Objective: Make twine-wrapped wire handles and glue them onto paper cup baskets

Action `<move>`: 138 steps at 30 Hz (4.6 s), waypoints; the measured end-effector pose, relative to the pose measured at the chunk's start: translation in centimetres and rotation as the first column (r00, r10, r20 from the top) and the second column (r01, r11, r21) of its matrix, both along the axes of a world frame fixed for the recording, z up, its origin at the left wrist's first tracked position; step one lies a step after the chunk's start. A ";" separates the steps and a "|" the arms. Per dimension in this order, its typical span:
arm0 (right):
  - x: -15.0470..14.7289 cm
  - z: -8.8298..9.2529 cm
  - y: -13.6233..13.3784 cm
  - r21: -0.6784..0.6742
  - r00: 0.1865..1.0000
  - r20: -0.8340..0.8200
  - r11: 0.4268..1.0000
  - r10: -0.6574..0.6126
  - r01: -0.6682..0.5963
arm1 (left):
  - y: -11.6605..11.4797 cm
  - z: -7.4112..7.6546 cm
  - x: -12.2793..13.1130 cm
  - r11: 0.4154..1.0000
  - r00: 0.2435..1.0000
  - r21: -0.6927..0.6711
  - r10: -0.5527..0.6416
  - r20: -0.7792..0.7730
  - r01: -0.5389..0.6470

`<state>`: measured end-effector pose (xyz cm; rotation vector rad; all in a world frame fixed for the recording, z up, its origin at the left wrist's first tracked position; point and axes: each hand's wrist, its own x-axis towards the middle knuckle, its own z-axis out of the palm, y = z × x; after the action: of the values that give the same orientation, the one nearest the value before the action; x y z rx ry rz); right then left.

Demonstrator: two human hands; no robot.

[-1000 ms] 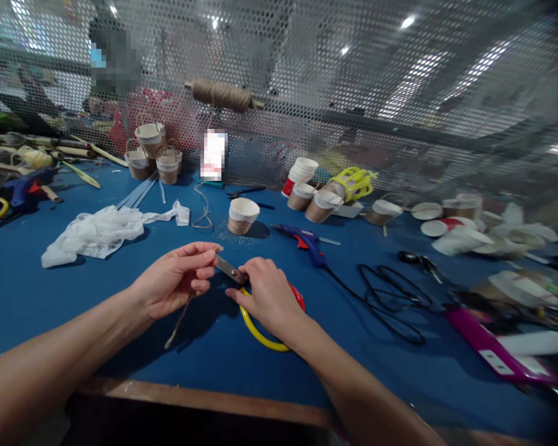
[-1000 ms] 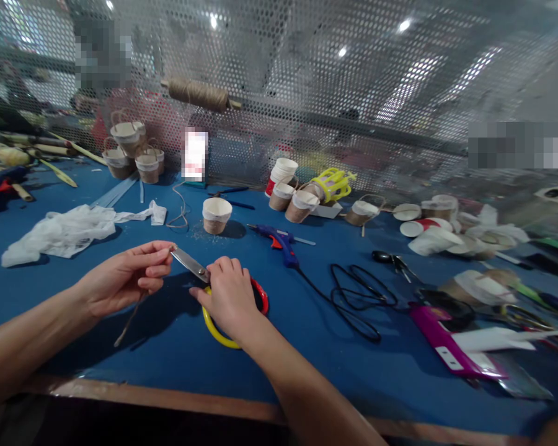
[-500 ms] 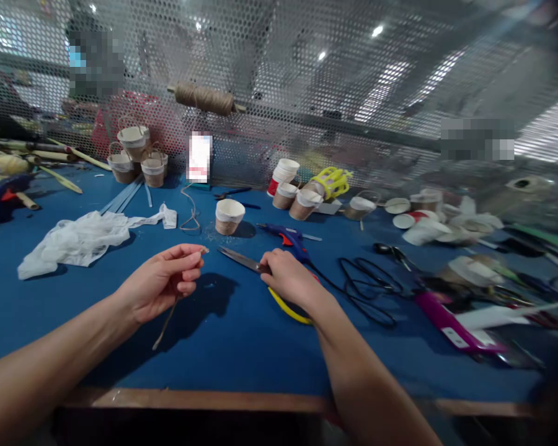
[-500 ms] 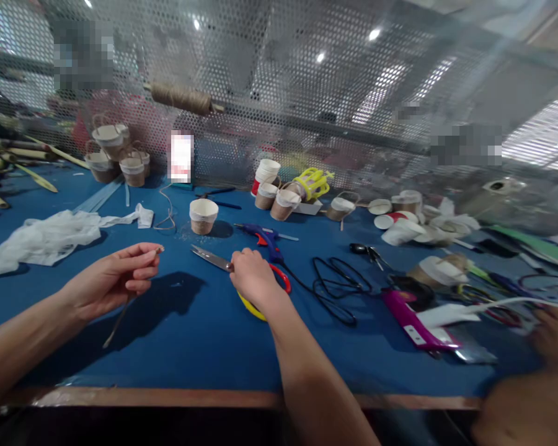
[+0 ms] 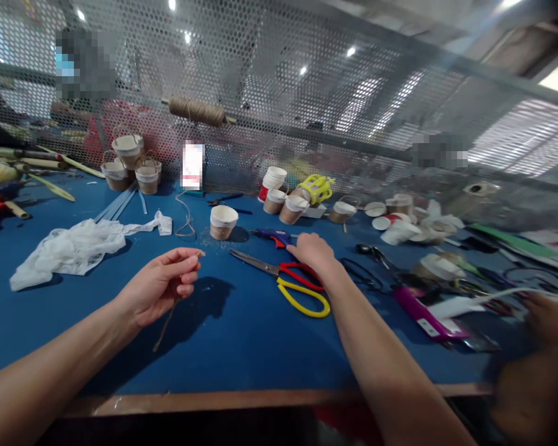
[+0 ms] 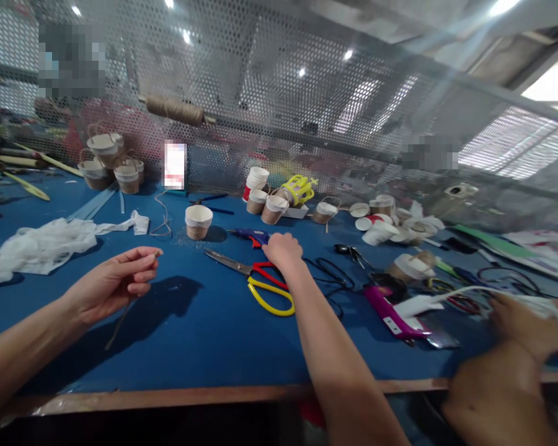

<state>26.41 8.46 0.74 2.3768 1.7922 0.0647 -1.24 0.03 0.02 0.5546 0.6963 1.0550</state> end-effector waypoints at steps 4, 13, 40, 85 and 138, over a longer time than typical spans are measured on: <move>1.1 -1.1 1.2 -0.050 1.000 -0.004 0.998 0.028 -0.029 | 0.0 0.0 -0.1 1.000 1.000 0.009 -0.012 0.002 0.012; -0.5 -2.0 4.2 -0.004 0.999 -0.001 0.999 0.042 -0.042 | 0.2 -0.2 -0.2 1.000 1.000 0.023 -0.011 -0.012 0.011; -6.9 1.8 -5.4 0.292 0.676 -0.395 0.783 0.622 -0.549 | 0.4 -0.5 0.0 0.999 1.000 0.041 -0.002 -0.002 0.002; -10.9 -2.1 -8.2 0.228 -0.402 -0.903 0.962 0.150 -0.153 | -0.5 -0.6 0.6 0.995 0.986 0.064 -0.071 -0.148 0.081; -11.0 -1.9 -8.1 0.113 -0.372 -0.926 0.989 0.068 -0.101 | -0.6 -0.7 0.7 0.981 0.951 0.164 -0.047 -0.305 0.101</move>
<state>15.41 0.35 -1.15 1.8908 2.0983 -2.9144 -0.58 -0.59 -0.63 0.9032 0.8448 0.9770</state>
